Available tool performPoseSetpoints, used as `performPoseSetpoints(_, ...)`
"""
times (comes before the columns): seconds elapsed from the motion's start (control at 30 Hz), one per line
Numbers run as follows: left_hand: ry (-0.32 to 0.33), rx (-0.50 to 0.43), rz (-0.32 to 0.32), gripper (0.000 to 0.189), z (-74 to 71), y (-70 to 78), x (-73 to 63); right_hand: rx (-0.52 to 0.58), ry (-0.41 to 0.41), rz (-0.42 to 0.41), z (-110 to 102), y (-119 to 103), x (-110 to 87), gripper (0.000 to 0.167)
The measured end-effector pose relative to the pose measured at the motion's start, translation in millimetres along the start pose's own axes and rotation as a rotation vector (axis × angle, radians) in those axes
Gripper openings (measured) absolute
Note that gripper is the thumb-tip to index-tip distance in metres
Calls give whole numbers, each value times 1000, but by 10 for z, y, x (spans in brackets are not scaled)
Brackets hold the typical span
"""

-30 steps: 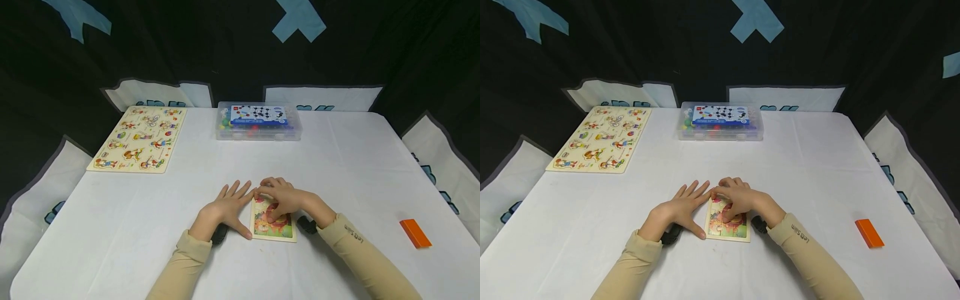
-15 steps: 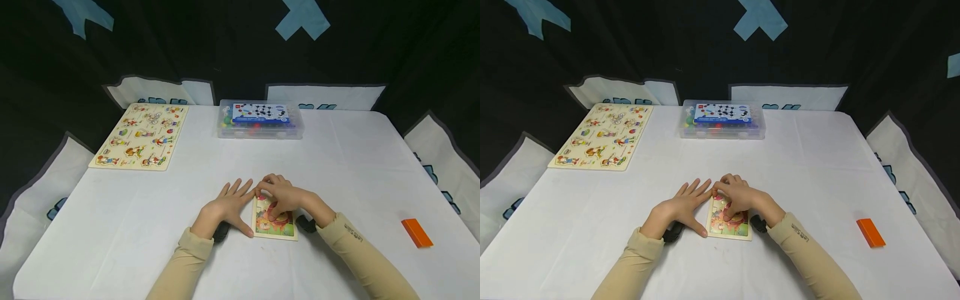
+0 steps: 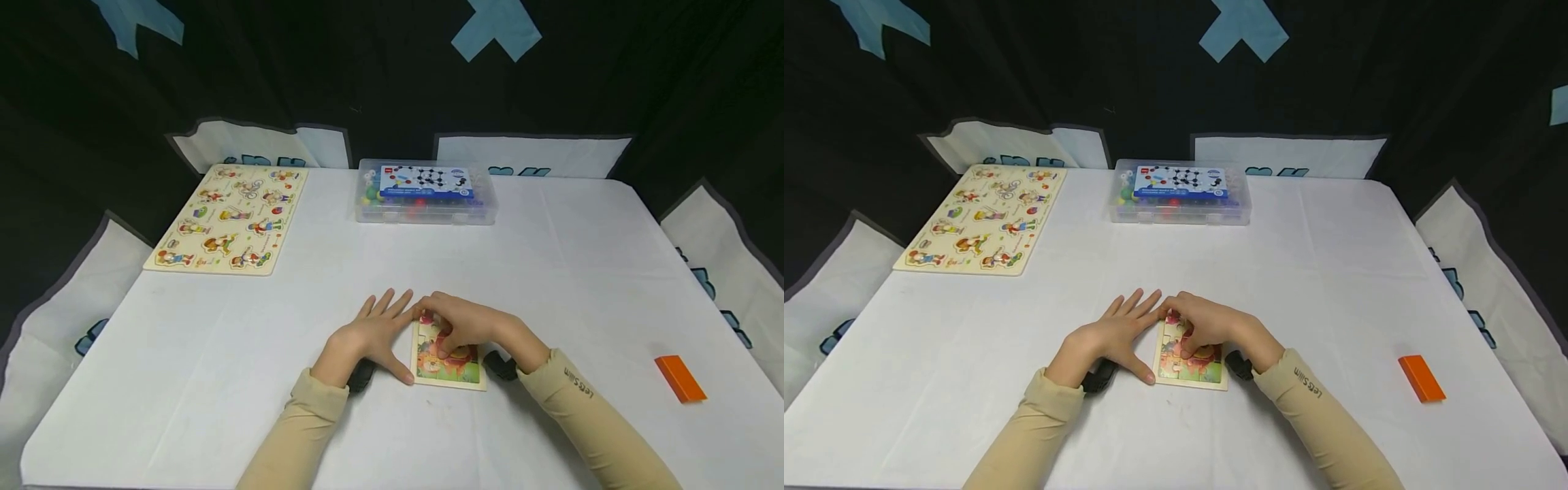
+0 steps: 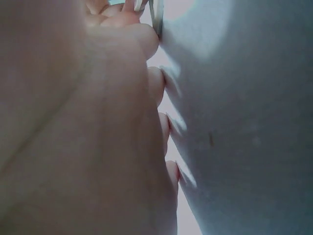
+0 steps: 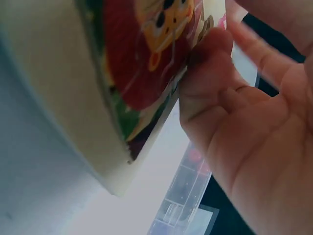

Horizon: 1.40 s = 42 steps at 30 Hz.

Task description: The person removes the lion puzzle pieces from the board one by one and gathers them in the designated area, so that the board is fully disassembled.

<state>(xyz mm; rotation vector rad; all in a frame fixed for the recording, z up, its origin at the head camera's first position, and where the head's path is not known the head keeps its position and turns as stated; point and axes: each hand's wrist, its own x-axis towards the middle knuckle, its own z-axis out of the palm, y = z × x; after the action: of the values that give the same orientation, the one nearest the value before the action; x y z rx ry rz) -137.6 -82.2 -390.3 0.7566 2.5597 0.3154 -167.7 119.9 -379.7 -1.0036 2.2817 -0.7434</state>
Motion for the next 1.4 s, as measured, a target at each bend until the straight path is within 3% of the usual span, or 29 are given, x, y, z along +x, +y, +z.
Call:
performPoseSetpoints(0.33,2,-1,9,120,-12,-1,23,2,39,-27,-10,43,-24,38)
performPoseSetpoints(0.57,0,9,6,120,-12,6,34,-3,105,-38,37,42,-45,35)
performPoseSetpoints(0.8,-3,-1,5,119,-5,15,24,15,112,-38,81,26,-63,28)
performPoseSetpoints(1.07,-17,13,11,118,5,21,0,-17,81,-75,146,10,-106,30)
performPoseSetpoints(1.4,-7,12,13,118,1,5,-10,-44,156,-56,182,8,-126,29)
